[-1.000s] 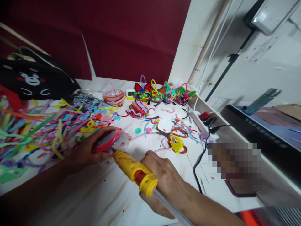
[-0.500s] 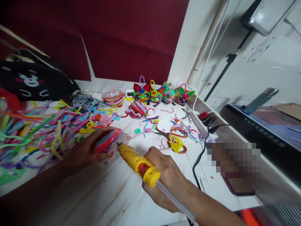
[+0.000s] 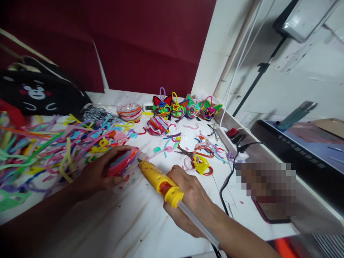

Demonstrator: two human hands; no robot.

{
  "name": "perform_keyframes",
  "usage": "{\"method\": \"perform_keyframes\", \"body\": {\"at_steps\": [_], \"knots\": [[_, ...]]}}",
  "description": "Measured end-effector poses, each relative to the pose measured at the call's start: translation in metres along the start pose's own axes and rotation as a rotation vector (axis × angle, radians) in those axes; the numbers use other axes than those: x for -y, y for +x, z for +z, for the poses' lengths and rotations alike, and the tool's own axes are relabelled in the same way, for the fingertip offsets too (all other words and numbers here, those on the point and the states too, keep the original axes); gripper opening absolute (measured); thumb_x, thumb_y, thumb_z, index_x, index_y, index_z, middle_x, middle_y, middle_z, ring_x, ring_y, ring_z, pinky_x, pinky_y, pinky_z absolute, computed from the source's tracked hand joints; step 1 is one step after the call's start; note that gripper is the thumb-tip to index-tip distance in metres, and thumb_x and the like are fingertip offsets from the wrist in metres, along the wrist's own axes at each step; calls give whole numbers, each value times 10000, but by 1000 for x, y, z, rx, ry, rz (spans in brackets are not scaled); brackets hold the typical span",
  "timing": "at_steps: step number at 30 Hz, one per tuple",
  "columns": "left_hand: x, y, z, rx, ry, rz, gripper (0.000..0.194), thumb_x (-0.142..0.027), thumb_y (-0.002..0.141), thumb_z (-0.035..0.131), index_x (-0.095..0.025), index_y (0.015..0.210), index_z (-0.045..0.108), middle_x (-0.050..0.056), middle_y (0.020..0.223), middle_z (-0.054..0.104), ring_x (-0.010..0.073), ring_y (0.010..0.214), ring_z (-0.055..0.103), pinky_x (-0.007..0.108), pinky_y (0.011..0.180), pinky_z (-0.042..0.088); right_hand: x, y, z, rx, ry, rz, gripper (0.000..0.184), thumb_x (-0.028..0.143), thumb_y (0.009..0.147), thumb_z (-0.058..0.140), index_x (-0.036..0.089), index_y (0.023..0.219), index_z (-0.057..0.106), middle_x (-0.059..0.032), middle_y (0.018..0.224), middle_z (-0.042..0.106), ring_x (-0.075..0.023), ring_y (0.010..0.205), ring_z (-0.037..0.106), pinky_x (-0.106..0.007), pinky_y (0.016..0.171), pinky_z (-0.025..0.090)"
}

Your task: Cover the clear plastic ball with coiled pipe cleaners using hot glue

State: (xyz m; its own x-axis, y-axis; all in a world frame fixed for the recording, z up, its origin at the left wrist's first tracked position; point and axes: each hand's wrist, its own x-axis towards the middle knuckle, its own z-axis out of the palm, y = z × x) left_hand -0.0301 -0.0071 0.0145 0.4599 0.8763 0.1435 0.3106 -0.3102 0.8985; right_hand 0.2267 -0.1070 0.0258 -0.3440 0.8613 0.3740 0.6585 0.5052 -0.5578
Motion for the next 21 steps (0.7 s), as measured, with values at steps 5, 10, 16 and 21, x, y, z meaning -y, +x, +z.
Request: {"method": "perform_keyframes", "body": {"at_steps": [5, 10, 16, 21], "knots": [[7, 2, -1, -27, -5, 25, 621, -422, 676, 741, -248, 1246, 566, 59, 1249, 641, 279, 1071, 629, 313, 846, 529, 0, -1, 1, -74, -7, -34, 85, 167, 875, 469, 240, 884, 427, 2, 797, 520, -149, 646, 527, -285, 572, 417], [16, 11, -12, -166, 101, 23, 620, -455, 700, 718, -221, 1256, 573, 82, 1320, 621, 332, 1214, 576, 361, 945, 510, 0, -3, -5, -18, 24, -71, 151, 166, 852, 492, 234, 987, 481, -32, 888, 574, -178, 755, 576, -299, 629, 442], [12, 16, -20, -287, 63, -45, 631, -454, 708, 685, -203, 1270, 545, 88, 1331, 628, 312, 1139, 626, 338, 855, 557, -3, 6, -1, 346, -38, 16, 160, 142, 833, 564, 198, 982, 548, -56, 967, 607, -201, 851, 602, -335, 744, 477], [13, 13, -17, -263, 99, 41, 621, -461, 728, 688, -195, 1273, 554, 105, 1379, 589, 338, 1301, 518, 422, 1060, 449, -12, 10, 11, 452, -104, 47, 334, 113, 761, 658, 156, 1087, 601, -88, 1036, 610, -223, 899, 624, -348, 779, 512]]}}
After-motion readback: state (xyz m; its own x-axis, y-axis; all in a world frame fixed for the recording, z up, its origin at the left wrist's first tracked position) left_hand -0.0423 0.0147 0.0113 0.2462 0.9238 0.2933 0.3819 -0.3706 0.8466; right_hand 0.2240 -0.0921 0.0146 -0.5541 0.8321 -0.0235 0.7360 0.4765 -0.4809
